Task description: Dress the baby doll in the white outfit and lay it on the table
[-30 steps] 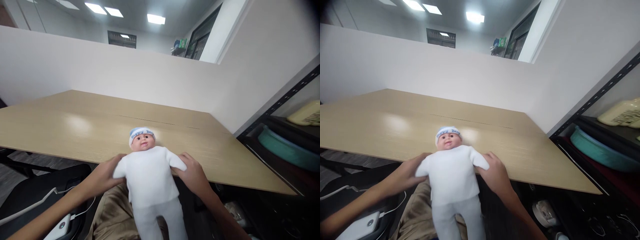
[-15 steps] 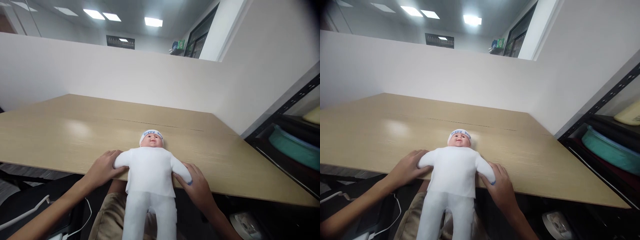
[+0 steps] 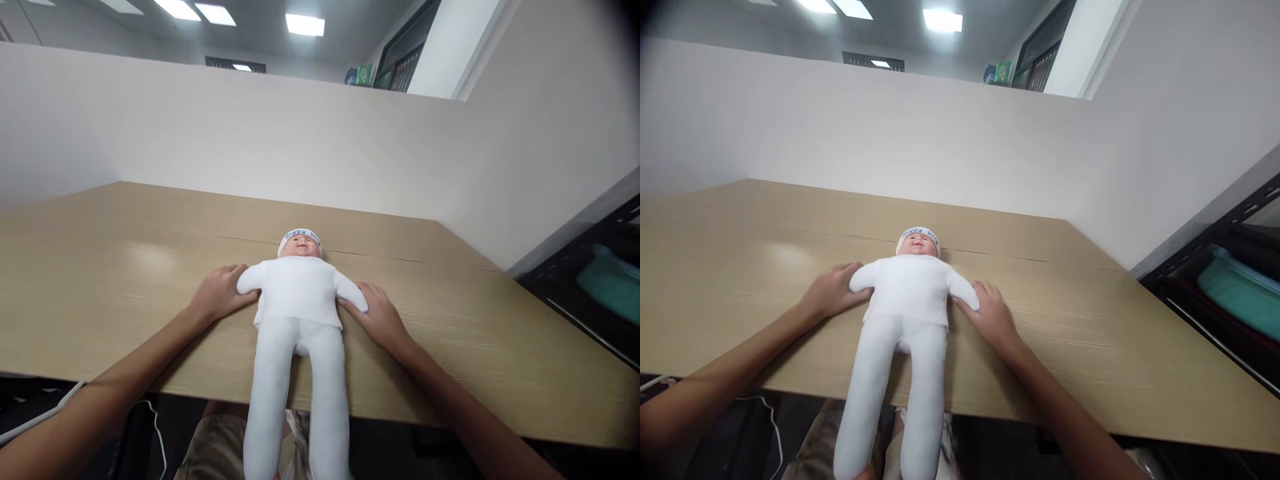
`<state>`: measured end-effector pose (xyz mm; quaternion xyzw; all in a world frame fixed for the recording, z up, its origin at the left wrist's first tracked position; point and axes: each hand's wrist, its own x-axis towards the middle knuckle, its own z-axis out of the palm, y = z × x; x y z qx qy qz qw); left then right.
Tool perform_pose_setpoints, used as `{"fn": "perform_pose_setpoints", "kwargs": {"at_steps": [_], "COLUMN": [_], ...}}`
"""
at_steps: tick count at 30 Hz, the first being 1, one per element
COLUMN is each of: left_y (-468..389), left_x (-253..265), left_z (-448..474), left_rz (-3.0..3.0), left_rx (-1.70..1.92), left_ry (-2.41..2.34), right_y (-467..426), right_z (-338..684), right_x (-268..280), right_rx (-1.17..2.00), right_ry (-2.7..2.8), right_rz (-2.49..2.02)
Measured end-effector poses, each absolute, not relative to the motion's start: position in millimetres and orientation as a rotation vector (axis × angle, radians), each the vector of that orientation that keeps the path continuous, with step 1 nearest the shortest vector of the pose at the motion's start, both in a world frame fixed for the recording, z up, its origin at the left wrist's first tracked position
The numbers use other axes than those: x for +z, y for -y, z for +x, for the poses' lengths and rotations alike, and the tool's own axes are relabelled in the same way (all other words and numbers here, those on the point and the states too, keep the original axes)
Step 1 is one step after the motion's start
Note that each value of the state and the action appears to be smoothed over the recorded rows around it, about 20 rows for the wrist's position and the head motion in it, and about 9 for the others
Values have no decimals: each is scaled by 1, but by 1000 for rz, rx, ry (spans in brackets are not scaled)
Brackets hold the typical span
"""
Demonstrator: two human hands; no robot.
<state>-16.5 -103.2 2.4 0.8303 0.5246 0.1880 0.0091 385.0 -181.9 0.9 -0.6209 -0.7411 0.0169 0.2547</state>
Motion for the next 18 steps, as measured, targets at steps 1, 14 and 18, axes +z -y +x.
{"fn": "perform_pose_setpoints", "kwargs": {"at_steps": [1,14,18], "left_y": [89,-66,-104], "left_x": [3,-3,-3], "left_z": [-14,5,9], "left_rz": [2580,2534,2555], "left_rx": [590,738,711], "left_ry": [-1648,-1735,-1778], "right_y": [167,10,-27], "right_z": [387,400,402], "right_x": [0,-6,-7], "right_rx": [28,-45,-82], "right_ry": [2017,1993,2005], "right_rz": [-1686,-1656,-1644]}}
